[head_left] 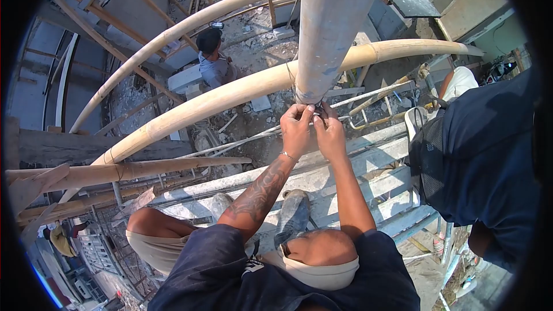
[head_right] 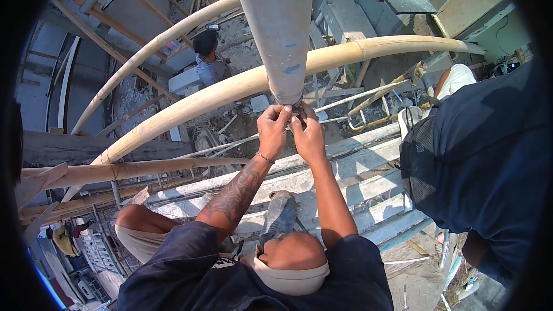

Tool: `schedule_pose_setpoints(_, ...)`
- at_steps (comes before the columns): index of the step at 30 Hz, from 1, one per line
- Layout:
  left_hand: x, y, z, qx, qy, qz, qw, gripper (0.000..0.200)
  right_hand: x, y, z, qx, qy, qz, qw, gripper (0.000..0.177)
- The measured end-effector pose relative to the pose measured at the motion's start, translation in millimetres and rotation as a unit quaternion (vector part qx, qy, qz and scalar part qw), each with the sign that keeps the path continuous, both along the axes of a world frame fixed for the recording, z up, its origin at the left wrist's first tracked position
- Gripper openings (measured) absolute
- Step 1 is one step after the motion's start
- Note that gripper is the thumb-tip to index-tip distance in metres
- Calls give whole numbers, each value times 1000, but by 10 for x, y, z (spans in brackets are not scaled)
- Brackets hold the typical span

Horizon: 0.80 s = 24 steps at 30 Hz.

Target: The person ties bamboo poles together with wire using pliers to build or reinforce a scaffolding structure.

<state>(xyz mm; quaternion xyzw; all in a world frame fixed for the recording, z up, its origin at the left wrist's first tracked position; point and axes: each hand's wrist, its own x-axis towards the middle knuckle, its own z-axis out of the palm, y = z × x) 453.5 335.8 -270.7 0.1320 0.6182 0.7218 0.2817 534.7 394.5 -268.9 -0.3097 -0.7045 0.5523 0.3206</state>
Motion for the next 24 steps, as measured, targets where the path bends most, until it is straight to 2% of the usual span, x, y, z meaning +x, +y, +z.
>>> schedule_pose_setpoints(2,28,-10,40,-18,24,12,999,21,21,26,254,96,-96,16,991,29)
schedule_pose_setpoints(5,60,9,-17,-22,7,11,1000,21,12,22,147,68,-67,-14,995,22)
schedule_pose_setpoints(9,109,43,-114,25,-39,4,999,20,23,62,43,66,-94,-7,993,17)
schedule_pose_setpoints(12,128,45,-164,26,-56,31,998,20,57,119,-7,103,-69,23,992,16)
schedule_pose_setpoints(15,154,38,-234,37,-96,9,995,16,82,216,-37,114,-90,51,988,14)
schedule_pose_setpoints(17,209,49,-345,198,-254,44,946,21,87,279,-50,178,-56,83,979,13)
schedule_pose_setpoints(18,181,-22,-404,216,-361,35,906,27,94,285,-59,180,-65,87,978,12)
schedule_pose_setpoints(19,168,-5,-470,217,-360,37,907,27,98,294,-82,180,-64,89,977,12)
schedule_pose_setpoints(21,144,86,-608,119,-353,-68,926,30,100,336,-133,227,-48,97,968,12)
schedule_pose_setpoints(22,96,139,-432,125,-421,-90,894,31,92,354,-114,227,-47,104,967,11)
schedule_pose_setpoints(23,36,161,-456,122,-424,-87,893,31,105,331,-122,224,-49,105,968,11)
schedule_pose_setpoints(24,-26,197,-475,182,-443,-154,864,33,122,325,-122,236,-45,103,965,11)
